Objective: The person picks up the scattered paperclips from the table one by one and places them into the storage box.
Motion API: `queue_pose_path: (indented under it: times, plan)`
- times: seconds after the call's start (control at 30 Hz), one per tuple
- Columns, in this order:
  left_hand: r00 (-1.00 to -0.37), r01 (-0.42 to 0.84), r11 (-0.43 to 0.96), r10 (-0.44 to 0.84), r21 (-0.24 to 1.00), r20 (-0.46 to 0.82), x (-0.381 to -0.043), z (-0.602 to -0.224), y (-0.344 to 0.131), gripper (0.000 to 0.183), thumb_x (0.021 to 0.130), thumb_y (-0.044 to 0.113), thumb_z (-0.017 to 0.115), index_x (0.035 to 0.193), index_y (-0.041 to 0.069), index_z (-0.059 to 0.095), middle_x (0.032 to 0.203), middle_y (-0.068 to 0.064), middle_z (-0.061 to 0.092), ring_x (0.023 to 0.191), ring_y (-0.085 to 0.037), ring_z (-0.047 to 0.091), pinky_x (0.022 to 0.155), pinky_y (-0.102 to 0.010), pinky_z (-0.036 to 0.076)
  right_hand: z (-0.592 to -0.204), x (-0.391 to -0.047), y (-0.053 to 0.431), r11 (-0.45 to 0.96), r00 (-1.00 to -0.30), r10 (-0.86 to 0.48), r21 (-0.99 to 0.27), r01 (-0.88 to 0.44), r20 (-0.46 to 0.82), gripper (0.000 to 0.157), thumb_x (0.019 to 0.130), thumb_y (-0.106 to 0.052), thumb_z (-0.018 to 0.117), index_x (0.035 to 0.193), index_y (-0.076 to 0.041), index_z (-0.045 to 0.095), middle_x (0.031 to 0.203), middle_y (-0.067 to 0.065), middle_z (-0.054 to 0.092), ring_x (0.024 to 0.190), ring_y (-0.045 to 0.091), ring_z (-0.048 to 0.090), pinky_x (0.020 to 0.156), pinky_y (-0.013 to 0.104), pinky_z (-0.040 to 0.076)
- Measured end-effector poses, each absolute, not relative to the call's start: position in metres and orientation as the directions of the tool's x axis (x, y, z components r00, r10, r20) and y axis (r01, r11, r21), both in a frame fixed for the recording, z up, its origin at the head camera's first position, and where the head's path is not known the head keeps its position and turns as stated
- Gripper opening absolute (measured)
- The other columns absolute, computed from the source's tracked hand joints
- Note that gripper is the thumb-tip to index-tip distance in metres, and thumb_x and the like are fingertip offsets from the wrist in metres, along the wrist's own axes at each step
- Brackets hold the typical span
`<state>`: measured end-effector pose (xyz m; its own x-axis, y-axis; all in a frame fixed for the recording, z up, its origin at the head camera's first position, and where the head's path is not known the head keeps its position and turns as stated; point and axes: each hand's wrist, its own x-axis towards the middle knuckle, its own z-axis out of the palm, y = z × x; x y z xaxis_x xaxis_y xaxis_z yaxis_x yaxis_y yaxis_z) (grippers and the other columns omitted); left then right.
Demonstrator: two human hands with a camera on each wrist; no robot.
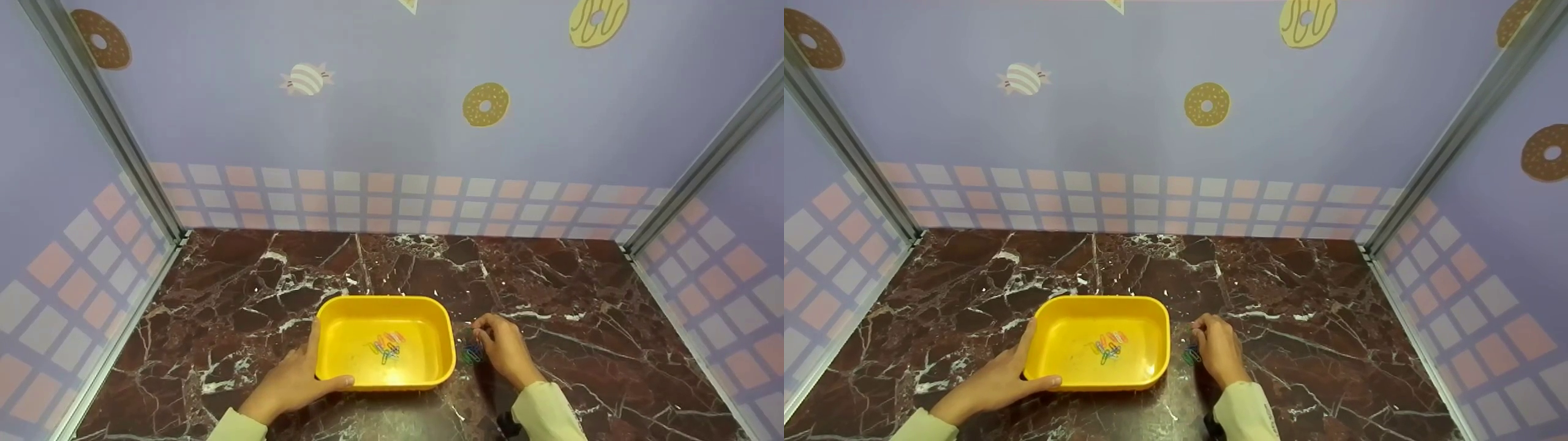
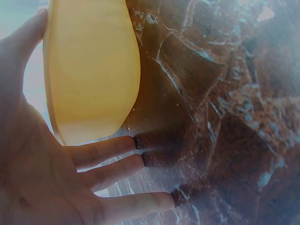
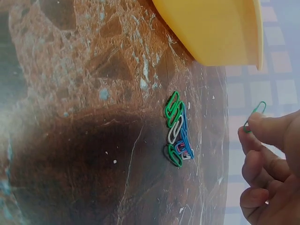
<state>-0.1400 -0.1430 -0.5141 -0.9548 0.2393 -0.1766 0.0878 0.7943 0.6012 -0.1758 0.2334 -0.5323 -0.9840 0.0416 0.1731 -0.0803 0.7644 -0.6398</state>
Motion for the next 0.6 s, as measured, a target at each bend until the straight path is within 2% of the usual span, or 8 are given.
queue_pose_path:
  times: [0.23, 0.6]
  plan:
    - [-0.956, 0.099, 0.79, 0.244, 0.605, -0.162, -0.14, -0.515, -0.143, 0.128, 0.07, 0.069, 0.071, 0.156, 0.009, -0.002, 0.137, -0.027, 0.052, 0.115, -0.043, 0.055, 0.089, -0.06, 0.048, -0.531, -0.175, 0.231, 0.793, -0.975, 0.048, -0.602, -0.094, 0.215, 0.009, 0.091, -0.009, 0.065, 0.084, -0.014, 0.064, 0.076, -0.003, 0.061, 0.067, 0.009, 0.05, 0.062, 0.024, 0.043]
    - [-0.959, 0.103, 0.781, 0.243, 0.616, -0.148, -0.14, -0.515, -0.142, 0.128, 0.07, 0.067, 0.073, 0.156, 0.009, -0.001, 0.137, -0.03, 0.051, 0.113, -0.043, 0.057, 0.09, -0.06, 0.049, -0.517, -0.174, 0.22, 0.805, -0.977, 0.066, -0.589, -0.068, 0.202, 0.007, 0.092, -0.016, 0.066, 0.085, -0.018, 0.065, 0.073, -0.005, 0.061, 0.063, 0.008, 0.052, 0.059, 0.027, 0.043]
